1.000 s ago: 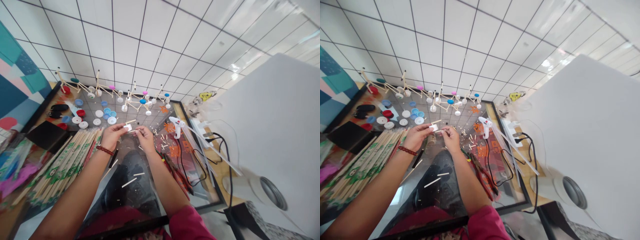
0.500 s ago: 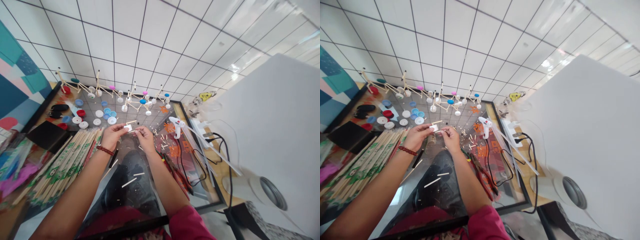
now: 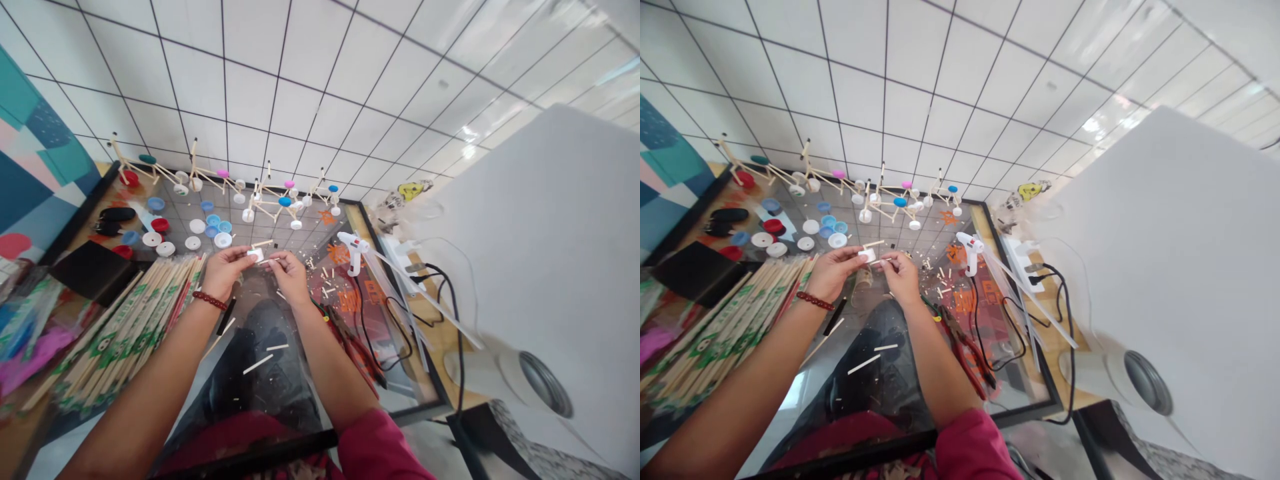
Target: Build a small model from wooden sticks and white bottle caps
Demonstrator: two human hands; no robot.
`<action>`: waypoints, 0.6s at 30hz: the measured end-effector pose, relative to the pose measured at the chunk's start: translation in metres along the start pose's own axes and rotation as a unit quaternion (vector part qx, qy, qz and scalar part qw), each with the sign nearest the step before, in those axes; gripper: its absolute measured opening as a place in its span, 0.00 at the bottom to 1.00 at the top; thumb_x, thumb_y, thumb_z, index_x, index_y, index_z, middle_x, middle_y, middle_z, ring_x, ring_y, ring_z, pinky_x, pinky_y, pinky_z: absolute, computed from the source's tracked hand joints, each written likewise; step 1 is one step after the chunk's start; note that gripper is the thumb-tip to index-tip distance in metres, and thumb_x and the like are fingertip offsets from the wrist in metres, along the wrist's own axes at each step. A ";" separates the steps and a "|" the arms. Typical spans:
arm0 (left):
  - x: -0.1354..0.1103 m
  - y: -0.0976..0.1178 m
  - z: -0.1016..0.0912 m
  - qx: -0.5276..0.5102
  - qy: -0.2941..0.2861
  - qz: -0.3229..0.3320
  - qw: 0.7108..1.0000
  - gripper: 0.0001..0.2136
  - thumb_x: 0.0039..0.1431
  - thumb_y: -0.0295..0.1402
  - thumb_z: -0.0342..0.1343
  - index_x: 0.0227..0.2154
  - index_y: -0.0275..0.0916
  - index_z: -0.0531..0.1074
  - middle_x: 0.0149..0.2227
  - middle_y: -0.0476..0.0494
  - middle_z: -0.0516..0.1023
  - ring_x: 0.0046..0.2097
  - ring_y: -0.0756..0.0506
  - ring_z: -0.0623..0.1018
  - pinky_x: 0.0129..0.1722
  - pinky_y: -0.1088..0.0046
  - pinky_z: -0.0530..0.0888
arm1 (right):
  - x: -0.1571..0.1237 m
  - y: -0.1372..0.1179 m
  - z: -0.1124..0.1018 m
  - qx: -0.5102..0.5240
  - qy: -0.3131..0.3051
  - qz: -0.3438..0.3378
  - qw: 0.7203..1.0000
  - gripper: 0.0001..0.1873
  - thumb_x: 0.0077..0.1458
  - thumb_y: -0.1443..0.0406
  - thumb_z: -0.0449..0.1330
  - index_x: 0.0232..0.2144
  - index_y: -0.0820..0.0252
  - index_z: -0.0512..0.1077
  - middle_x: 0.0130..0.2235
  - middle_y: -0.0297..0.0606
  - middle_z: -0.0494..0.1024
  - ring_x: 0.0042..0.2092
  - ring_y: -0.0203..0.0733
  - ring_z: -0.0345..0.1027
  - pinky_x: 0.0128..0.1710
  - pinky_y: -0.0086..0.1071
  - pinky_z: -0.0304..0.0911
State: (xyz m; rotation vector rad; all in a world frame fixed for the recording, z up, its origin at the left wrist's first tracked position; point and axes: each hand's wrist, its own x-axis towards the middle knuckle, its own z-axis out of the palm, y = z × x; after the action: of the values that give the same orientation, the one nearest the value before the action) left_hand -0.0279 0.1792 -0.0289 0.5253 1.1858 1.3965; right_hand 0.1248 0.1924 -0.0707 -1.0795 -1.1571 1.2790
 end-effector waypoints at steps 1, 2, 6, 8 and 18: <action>0.000 0.000 0.000 0.000 0.002 0.000 1.000 0.26 0.18 0.35 0.82 0.28 0.35 0.83 0.28 0.45 0.84 0.30 0.49 0.78 0.36 0.71 0.74 | 0.000 0.000 0.000 0.001 -0.001 -0.001 1.000 0.08 0.52 0.60 0.67 0.33 0.54 0.73 0.28 0.32 0.83 0.35 0.44 0.81 0.40 0.36 0.77; 0.000 -0.001 0.000 -0.001 0.003 -0.001 1.000 0.26 0.18 0.35 0.81 0.28 0.36 0.83 0.28 0.45 0.84 0.30 0.49 0.78 0.36 0.71 0.74 | 0.000 0.000 0.000 0.002 -0.001 -0.002 1.000 0.08 0.52 0.60 0.67 0.33 0.54 0.73 0.28 0.32 0.83 0.35 0.44 0.81 0.40 0.36 0.77; 0.000 -0.001 0.000 -0.005 0.004 0.001 1.000 0.24 0.19 0.35 0.81 0.27 0.36 0.83 0.28 0.46 0.84 0.31 0.49 0.79 0.37 0.71 0.75 | 0.000 0.000 0.000 -0.004 0.002 0.000 1.000 0.09 0.52 0.60 0.68 0.33 0.54 0.73 0.29 0.32 0.84 0.34 0.43 0.81 0.40 0.36 0.77; 0.000 -0.001 0.000 -0.004 0.001 0.002 1.000 0.24 0.20 0.34 0.81 0.27 0.36 0.82 0.28 0.46 0.84 0.31 0.49 0.79 0.38 0.71 0.75 | -0.001 0.000 0.000 -0.004 0.000 -0.003 1.000 0.09 0.53 0.60 0.68 0.33 0.54 0.73 0.29 0.33 0.84 0.34 0.43 0.81 0.41 0.36 0.77; 0.000 0.000 -0.001 0.007 -0.007 0.004 1.000 0.25 0.21 0.36 0.81 0.29 0.35 0.83 0.30 0.43 0.84 0.32 0.47 0.80 0.39 0.68 0.76 | -0.001 -0.002 0.001 -0.012 0.004 0.006 1.000 0.09 0.53 0.59 0.68 0.33 0.54 0.72 0.28 0.33 0.83 0.35 0.44 0.81 0.41 0.37 0.77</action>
State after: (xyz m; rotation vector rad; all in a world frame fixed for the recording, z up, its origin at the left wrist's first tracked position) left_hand -0.0289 0.1785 -0.0293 0.5485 1.1850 1.3901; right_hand 0.1240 0.1910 -0.0688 -1.1086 -1.1653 1.2719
